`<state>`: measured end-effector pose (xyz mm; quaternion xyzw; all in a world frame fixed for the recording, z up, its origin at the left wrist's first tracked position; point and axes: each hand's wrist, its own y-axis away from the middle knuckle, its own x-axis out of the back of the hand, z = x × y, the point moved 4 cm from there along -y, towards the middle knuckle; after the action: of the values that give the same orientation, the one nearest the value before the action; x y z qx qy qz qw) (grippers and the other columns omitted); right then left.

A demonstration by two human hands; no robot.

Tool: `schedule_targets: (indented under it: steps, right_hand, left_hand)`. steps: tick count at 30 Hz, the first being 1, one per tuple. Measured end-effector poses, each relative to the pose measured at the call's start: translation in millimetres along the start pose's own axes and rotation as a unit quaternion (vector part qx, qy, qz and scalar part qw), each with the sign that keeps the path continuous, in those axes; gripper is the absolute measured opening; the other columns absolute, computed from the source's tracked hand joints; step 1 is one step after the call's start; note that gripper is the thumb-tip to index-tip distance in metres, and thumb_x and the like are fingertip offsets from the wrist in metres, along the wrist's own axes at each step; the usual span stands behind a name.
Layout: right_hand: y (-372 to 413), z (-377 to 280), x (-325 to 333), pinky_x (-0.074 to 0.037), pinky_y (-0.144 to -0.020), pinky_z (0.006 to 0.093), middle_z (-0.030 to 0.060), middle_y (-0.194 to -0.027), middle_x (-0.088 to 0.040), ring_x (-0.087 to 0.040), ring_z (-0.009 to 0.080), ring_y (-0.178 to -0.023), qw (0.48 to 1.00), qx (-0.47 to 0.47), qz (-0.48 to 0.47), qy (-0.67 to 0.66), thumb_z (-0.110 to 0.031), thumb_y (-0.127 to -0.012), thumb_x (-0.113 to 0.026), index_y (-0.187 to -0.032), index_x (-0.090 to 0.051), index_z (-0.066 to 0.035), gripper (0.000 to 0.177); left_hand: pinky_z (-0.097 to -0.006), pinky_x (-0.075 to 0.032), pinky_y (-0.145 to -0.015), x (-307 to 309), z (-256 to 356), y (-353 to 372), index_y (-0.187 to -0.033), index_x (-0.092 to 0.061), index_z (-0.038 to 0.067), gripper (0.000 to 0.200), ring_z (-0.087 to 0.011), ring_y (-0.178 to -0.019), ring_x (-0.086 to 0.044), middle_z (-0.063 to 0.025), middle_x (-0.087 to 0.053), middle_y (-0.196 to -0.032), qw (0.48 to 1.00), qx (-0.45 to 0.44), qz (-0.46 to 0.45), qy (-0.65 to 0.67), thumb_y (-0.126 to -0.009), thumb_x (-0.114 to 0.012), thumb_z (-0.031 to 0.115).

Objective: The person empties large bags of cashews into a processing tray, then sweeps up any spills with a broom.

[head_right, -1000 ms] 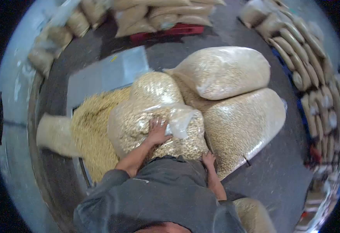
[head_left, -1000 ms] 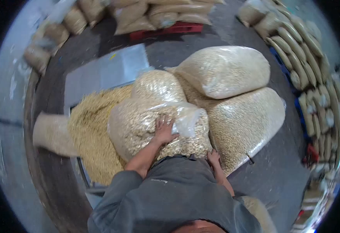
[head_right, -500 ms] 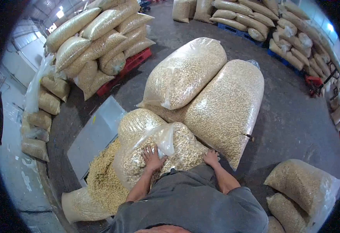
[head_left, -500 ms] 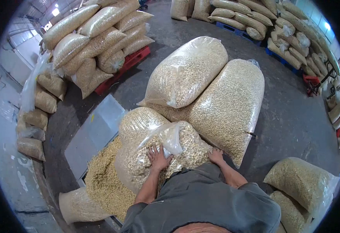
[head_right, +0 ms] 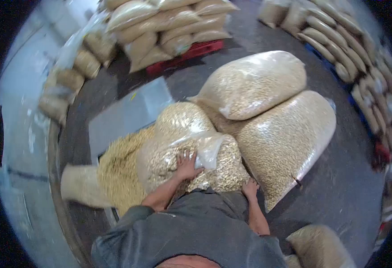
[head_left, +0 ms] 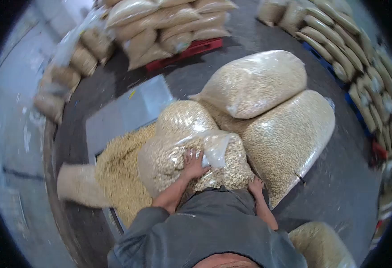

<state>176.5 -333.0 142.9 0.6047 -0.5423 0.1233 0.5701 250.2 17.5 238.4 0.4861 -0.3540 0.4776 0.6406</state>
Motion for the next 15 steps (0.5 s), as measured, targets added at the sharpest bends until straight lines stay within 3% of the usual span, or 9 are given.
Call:
schedule_targets:
  steps: [4, 7, 9, 15]
  right_hand:
    - [-8.5, 9.2, -8.1, -0.019, -0.109, 0.0507, 0.0285, -0.135, -0.042, -0.035, 0.0427, -0.128, 1.000, 0.004, 0.017, 0.010, -0.050, -0.090, -0.045, -0.136, -0.041, -0.002, 0.067]
    - [-14.8, 11.6, -9.0, -0.018, -0.109, 0.0502, 0.0285, -0.136, -0.042, -0.035, 0.0426, -0.128, 1.000, 0.013, 0.003, 0.028, -0.051, -0.090, -0.042, -0.136, -0.041, -0.002, 0.068]
    - [-18.3, 13.6, -10.0, -0.018, -0.109, 0.0502, 0.0286, -0.136, -0.041, -0.035, 0.0427, -0.129, 0.999, 0.012, -0.006, 0.043, -0.052, -0.090, -0.041, -0.136, -0.041, -0.002, 0.068]
    - [-21.3, 10.0, -6.6, -0.019, -0.109, 0.0507, 0.0313, -0.135, -0.041, -0.033, 0.0457, -0.129, 0.999, 0.003, -0.023, 0.046, -0.048, -0.090, -0.044, -0.137, -0.039, 0.002, 0.069]
  left_hand:
    - [-0.0562, 0.002, -0.113, -2.4, -4.6, -1.6, -0.149, -0.021, 0.014, 0.094, -0.0438, -0.141, -0.001, -0.0237, -0.015, -0.152, 0.999, 0.003, -0.017, 0.027, -0.077, -0.060, 0.060]
    - [-0.0566, 0.002, -0.113, -2.1, -8.2, -1.2, -0.149, -0.021, 0.015, 0.094, -0.0437, -0.141, 0.000, -0.0229, -0.014, -0.152, 1.000, -0.004, -0.007, 0.028, -0.077, -0.060, 0.060]
    - [-0.0575, 0.006, -0.111, 1.8, -6.3, -1.0, -0.149, -0.017, 0.012, 0.098, -0.0449, -0.141, 0.007, -0.0241, -0.004, -0.153, 0.998, -0.014, -0.064, 0.024, -0.077, -0.058, 0.064]
    - [-0.0571, 0.006, -0.112, -3.6, -10.6, -1.4, -0.149, -0.019, 0.014, 0.096, -0.0450, -0.141, 0.004, -0.0239, -0.008, -0.153, 0.999, -0.016, -0.038, 0.034, -0.077, -0.058, 0.064]
